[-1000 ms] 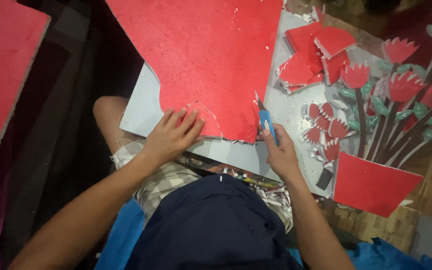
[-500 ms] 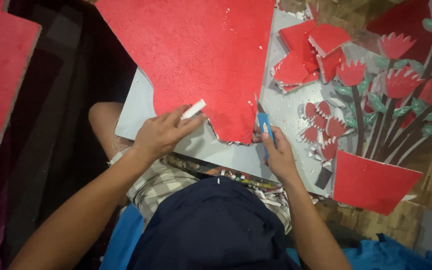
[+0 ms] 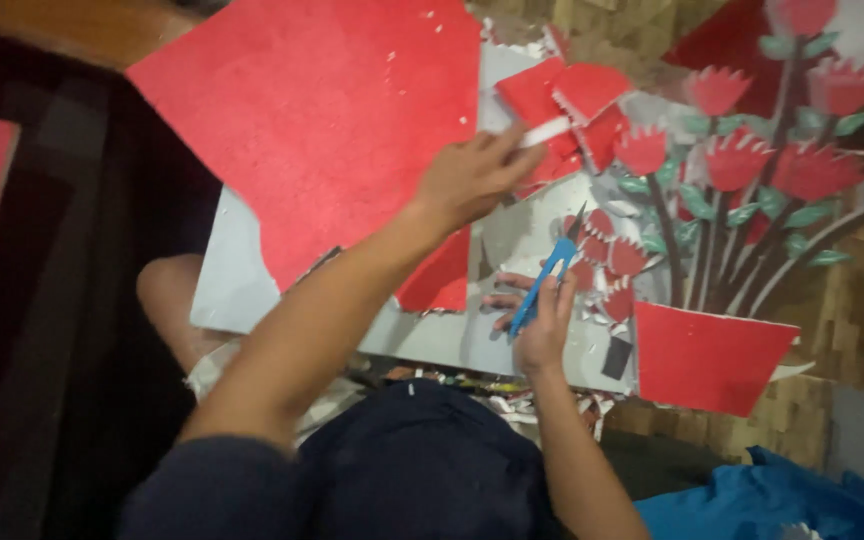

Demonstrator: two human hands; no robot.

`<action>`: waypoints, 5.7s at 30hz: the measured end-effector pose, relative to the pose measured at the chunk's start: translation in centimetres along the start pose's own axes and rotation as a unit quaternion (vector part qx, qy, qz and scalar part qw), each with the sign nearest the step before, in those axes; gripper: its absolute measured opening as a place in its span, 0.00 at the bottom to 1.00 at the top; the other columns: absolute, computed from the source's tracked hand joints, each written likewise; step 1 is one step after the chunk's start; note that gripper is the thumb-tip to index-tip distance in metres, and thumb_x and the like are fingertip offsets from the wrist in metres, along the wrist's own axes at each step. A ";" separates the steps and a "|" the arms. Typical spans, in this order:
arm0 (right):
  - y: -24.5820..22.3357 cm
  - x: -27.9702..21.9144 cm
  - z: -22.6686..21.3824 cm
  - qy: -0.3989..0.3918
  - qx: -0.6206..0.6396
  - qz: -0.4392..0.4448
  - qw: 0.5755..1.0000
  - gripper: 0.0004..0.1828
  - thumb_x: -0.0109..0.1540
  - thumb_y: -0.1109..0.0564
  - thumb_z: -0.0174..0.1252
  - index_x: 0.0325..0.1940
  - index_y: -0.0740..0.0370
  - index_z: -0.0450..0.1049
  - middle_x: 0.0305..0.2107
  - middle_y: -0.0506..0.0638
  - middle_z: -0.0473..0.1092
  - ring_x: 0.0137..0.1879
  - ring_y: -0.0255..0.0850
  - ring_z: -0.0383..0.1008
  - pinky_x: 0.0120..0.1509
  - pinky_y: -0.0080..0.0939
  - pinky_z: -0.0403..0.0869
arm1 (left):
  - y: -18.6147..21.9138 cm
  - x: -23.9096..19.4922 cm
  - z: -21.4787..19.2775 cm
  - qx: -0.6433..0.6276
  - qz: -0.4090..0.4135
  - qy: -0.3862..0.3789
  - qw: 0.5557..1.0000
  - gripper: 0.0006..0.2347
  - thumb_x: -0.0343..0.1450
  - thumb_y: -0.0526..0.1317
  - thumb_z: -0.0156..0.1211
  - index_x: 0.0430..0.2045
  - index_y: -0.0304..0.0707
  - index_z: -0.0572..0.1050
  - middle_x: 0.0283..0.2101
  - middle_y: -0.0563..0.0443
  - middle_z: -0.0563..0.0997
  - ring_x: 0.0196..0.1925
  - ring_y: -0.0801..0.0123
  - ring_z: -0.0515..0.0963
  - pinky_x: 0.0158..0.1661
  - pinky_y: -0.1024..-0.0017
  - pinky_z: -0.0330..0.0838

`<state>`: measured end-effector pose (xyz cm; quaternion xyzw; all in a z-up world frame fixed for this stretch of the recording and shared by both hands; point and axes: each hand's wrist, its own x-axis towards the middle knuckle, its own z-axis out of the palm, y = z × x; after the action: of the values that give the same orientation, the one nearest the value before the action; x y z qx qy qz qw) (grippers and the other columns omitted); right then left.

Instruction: The person uses a utility knife to cut various shapes out of a red foam board on a work surface.

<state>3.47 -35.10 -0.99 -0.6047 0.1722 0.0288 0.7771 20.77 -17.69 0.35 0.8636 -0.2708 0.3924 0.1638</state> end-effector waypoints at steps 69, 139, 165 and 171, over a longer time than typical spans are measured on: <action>-8.8 -4.9 10.9 -0.317 -0.816 -0.106 0.472 0.29 0.72 0.45 0.41 0.78 0.45 0.49 0.24 0.58 0.72 0.25 0.65 0.73 0.29 0.64 0.70 | -6.1 -8.8 -15.3 0.089 -0.507 -0.277 0.811 0.26 0.75 0.62 0.38 0.58 0.43 0.66 0.77 0.33 0.46 0.75 0.29 0.31 0.67 0.26 0.26; -10.4 -5.9 4.4 -0.072 -0.429 0.189 0.880 0.14 0.67 0.49 0.55 0.53 0.57 0.74 0.34 0.55 0.78 0.35 0.46 0.79 0.33 0.43 0.76 | -11.5 -12.3 -21.1 0.055 -0.640 -0.088 0.761 0.36 0.65 0.55 0.76 0.65 0.54 0.61 0.69 0.29 0.54 0.65 0.34 0.64 0.61 0.47 0.63; -5.8 3.1 11.0 -0.150 -0.319 -0.103 0.930 0.09 0.71 0.49 0.56 0.52 0.54 0.72 0.33 0.47 0.73 0.40 0.35 0.75 0.43 0.40 0.76 | 3.2 -16.3 -19.3 -0.050 -0.639 0.153 0.752 0.07 0.76 0.36 0.56 0.46 0.49 0.73 0.48 0.50 0.70 0.54 0.54 0.64 0.60 0.64 0.52; -4.5 4.4 9.5 -0.118 -0.293 -0.103 0.943 0.09 0.72 0.51 0.57 0.52 0.56 0.73 0.24 0.45 0.72 0.27 0.33 0.72 0.34 0.35 0.74 | 5.2 -11.0 -28.8 -0.150 -0.725 -0.102 0.664 0.34 0.64 0.46 0.73 0.69 0.57 0.66 0.55 0.25 0.64 0.61 0.22 0.66 0.63 0.47 0.54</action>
<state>10.94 -28.01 3.89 -0.8125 -0.0002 0.0687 0.5788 -5.29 -3.82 10.73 0.7854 0.3704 0.0134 0.4957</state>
